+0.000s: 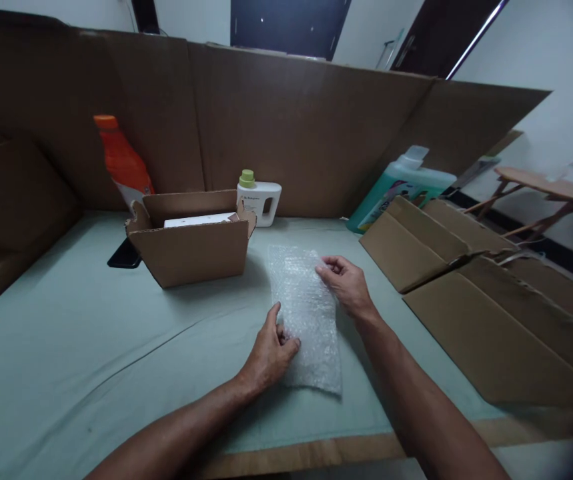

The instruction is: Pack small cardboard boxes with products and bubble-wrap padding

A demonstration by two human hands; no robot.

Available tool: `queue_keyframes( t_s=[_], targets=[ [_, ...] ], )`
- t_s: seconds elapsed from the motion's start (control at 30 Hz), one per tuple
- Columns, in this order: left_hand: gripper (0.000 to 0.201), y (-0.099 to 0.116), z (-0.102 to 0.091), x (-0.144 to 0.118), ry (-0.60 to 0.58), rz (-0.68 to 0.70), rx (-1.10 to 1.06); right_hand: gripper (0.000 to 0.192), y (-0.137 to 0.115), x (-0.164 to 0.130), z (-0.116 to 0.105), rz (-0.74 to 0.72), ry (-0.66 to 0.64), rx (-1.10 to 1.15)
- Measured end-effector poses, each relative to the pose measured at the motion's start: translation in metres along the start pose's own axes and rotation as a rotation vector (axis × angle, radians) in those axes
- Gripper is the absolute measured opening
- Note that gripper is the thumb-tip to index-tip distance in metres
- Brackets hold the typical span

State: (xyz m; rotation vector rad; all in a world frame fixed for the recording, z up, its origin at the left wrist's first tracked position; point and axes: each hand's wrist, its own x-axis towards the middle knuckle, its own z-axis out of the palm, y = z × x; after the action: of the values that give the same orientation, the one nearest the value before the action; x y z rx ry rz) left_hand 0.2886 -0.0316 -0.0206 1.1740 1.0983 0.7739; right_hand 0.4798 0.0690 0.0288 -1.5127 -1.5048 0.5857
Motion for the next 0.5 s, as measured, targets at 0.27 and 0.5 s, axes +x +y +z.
queue_keyframes(
  t_s=[0.27,0.5],
  targets=[
    [0.082,-0.003,-0.020,0.008,0.003,-0.014,0.390,0.032,0.040,0.022,0.041,-0.019,-0.065,-0.204],
    [0.053,0.013,-0.088,-0.028,0.303,0.212,0.559,0.039,0.034,0.003,0.034,-0.162,-0.071,-0.356]
  ],
)
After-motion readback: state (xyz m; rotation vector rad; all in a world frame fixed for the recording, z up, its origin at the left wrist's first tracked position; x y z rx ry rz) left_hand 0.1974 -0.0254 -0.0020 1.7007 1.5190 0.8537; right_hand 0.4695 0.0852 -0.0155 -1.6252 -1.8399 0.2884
